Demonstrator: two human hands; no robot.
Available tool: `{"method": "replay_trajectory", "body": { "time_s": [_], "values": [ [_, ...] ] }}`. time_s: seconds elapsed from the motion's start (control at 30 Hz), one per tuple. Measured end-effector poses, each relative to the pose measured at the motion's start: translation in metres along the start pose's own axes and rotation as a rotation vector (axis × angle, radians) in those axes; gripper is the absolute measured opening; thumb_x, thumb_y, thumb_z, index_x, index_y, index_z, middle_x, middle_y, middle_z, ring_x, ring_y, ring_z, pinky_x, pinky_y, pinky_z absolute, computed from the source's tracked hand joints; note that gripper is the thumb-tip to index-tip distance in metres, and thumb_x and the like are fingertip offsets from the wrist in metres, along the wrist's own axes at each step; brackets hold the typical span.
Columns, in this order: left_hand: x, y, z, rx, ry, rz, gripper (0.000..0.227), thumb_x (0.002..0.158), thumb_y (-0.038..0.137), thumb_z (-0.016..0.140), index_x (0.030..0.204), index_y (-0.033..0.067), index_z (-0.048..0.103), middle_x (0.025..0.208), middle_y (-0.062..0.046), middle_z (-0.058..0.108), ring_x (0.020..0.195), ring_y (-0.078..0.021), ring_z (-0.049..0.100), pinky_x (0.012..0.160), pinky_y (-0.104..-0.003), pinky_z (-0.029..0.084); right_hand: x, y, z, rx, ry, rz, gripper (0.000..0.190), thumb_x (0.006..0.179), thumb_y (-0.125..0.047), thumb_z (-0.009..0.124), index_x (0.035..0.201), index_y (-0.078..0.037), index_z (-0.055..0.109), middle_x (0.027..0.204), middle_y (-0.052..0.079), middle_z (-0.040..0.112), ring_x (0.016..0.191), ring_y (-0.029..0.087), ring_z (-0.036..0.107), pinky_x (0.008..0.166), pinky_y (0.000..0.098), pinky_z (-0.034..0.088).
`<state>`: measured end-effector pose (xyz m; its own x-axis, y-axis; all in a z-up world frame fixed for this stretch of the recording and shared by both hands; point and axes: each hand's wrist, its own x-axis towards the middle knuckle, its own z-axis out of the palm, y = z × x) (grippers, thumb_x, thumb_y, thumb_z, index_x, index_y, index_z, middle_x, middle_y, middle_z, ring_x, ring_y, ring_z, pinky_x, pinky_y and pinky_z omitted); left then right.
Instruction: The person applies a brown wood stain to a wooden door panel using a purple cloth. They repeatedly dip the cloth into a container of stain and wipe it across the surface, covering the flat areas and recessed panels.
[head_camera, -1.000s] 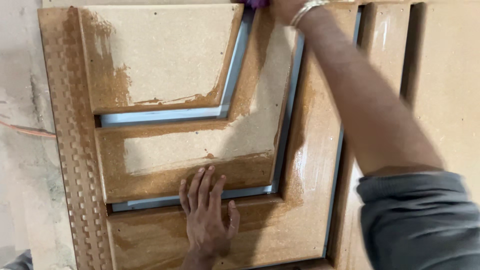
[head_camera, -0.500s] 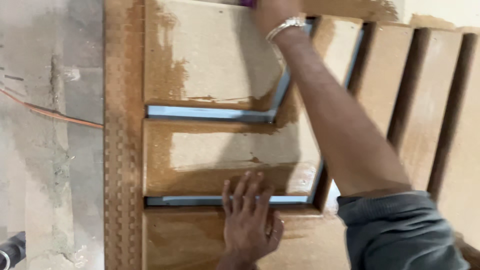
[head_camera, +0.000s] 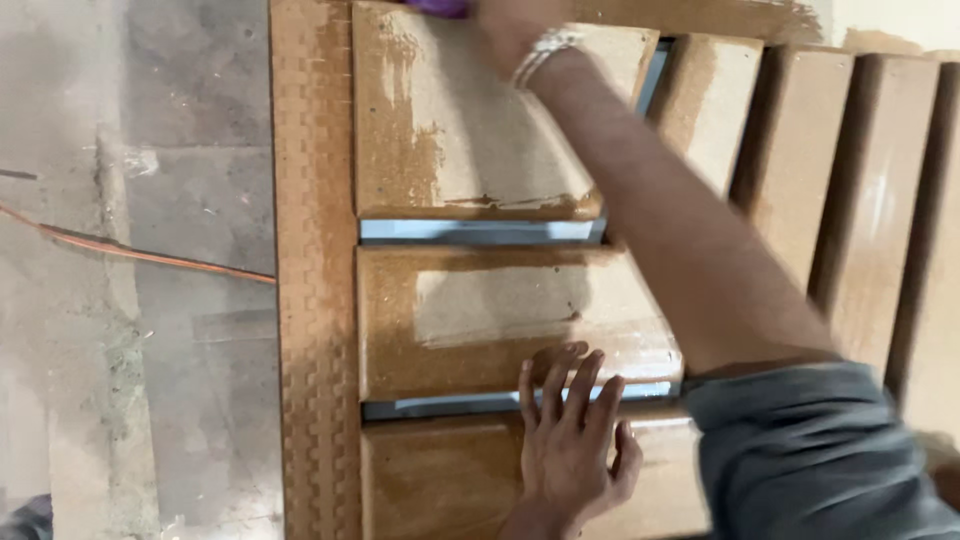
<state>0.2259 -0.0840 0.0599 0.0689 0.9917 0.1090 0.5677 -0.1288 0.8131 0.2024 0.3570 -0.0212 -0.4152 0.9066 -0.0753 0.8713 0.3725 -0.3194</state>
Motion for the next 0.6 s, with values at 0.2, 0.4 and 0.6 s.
{"method": "replay_trajectory", "body": {
  "time_s": [0.2, 0.4, 0.6],
  "values": [
    [0.003, 0.001, -0.004, -0.018, 0.017, 0.009, 0.038, 0.086, 0.022, 0.063, 0.121, 0.0067, 0.066, 0.141, -0.015, 0.059, 0.144, -0.0363, 0.043, 0.126, -0.065, 0.015, -0.115, 0.105, -0.104, -0.292, 0.380, -0.197, 0.027, 0.092, -0.004, 0.064, 0.115, -0.010, 0.076, 0.111, 0.017, 0.073, 0.099, 0.038, 0.070, 0.084, 0.0487, 0.056],
    [0.004, 0.003, -0.009, -0.105, 0.099, 0.064, 0.037, 0.087, 0.016, 0.062, 0.122, 0.0043, 0.065, 0.129, -0.016, 0.064, 0.139, -0.0371, 0.048, 0.125, -0.059, 0.023, -0.340, 0.079, -0.158, 1.512, 0.314, 0.556, 0.029, 0.104, -0.016, 0.058, 0.125, 0.004, 0.052, 0.122, 0.015, 0.068, 0.112, 0.023, 0.070, 0.099, 0.0397, 0.062],
    [-0.008, 0.038, -0.025, -0.243, 0.190, 0.068, 0.031, 0.089, 0.011, 0.061, 0.119, 0.0021, 0.066, 0.120, -0.018, 0.069, 0.124, -0.0380, 0.058, 0.111, -0.052, 0.041, -0.574, -0.013, -0.175, 1.024, 0.280, 0.622, 0.040, 0.098, -0.015, 0.056, 0.134, 0.003, 0.059, 0.131, 0.018, 0.064, 0.120, 0.029, 0.065, 0.099, 0.0409, 0.058]
  ]
}}
